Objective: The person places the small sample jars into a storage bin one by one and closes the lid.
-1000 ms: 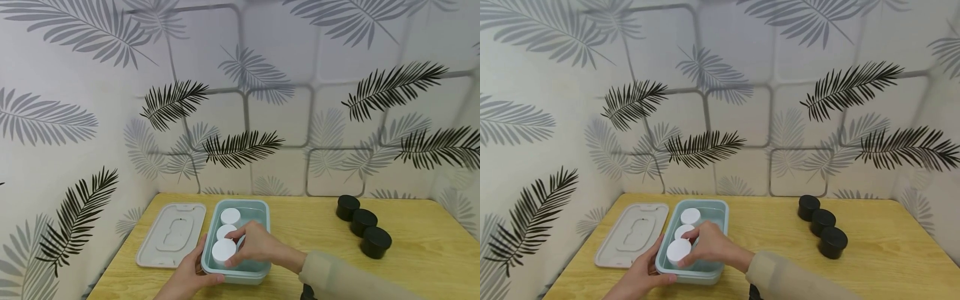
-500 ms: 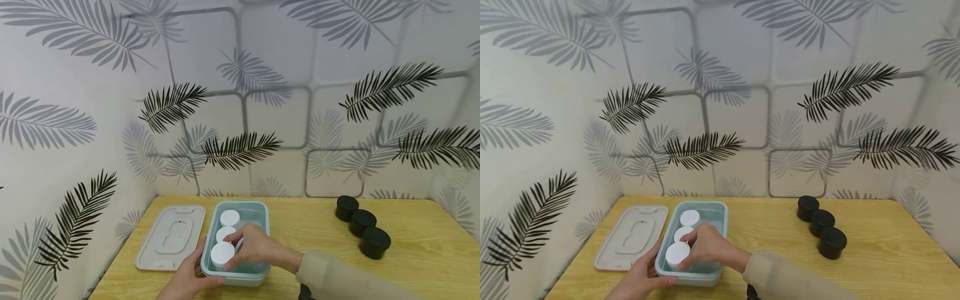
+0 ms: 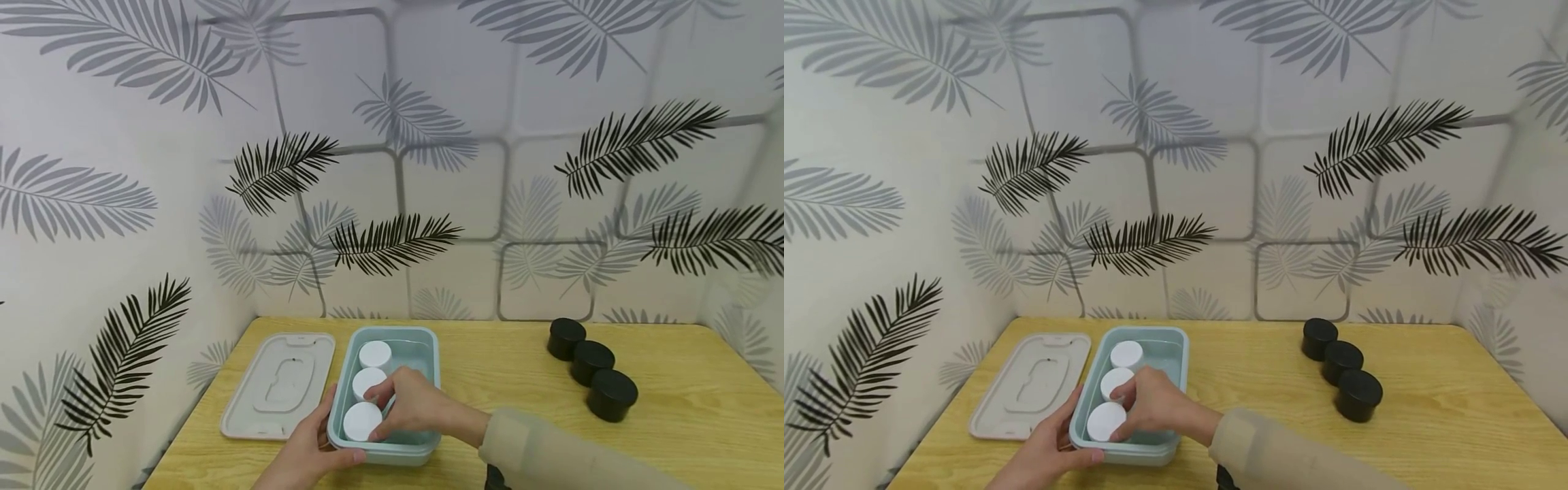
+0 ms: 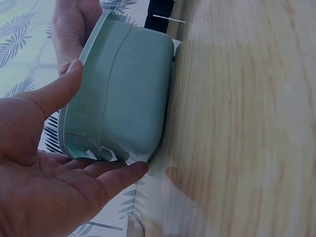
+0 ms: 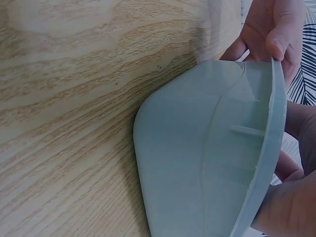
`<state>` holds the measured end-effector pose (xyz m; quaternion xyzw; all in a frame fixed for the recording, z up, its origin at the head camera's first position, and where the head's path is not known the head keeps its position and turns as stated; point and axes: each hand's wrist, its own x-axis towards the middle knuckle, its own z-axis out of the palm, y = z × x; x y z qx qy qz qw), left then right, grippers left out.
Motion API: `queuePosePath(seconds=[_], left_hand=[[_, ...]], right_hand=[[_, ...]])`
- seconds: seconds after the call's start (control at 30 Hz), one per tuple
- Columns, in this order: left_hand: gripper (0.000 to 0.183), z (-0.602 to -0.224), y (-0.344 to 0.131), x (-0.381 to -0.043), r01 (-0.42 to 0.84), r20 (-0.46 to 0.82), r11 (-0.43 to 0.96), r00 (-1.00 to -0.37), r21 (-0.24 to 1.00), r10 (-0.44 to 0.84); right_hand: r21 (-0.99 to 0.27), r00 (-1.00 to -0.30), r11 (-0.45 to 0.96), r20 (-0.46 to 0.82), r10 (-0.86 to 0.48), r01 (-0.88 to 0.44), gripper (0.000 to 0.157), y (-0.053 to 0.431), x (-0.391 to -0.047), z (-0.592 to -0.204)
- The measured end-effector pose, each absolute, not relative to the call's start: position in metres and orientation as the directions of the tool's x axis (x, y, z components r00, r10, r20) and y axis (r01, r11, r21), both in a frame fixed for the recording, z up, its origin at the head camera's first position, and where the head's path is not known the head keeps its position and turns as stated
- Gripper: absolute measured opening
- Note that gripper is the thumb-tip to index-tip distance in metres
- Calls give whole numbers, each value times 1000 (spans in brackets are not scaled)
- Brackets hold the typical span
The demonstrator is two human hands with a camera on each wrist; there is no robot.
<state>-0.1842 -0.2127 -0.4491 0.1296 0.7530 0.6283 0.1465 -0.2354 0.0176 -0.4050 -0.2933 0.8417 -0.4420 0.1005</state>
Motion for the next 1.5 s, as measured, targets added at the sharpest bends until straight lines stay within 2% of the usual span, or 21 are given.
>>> queuePosePath(seconds=[0.17, 0.47, 0.7, 0.87, 1.13, 1.33, 1.5], left_hand=[[117, -448, -212, -185, -13, -79, 176, -925, 984, 372], [114, -449, -212, -186, 13, -57, 178, -922, 984, 383], [115, -452, -210, -188, 25, -47, 179, -920, 983, 389], [117, -452, -207, -188, 3, -66, 182, -925, 983, 375], [115, -452, -211, -187, -18, -92, 205, -929, 979, 357], [115, -451, -213, -188, -18, -85, 187, -929, 982, 360], [113, -452, -213, -189, -16, -90, 206, -931, 978, 355]], right_hand=[[-809, -812, 443, 71, -580, -387, 53, 19, -236, -405], [-782, -821, 487, 53, -569, -388, 62, 21, -237, -404], [-763, -824, 499, 76, -562, -410, 58, 44, -240, -385], [-757, -819, 470, 146, -556, -454, 49, 88, -245, -366], [-728, -896, 574, 127, -426, -376, 46, 185, -242, -354], [-726, -927, 593, 170, -336, -348, 52, 269, -230, -367], [-686, -965, 683, 124, -232, -252, 56, 332, -216, -388]])
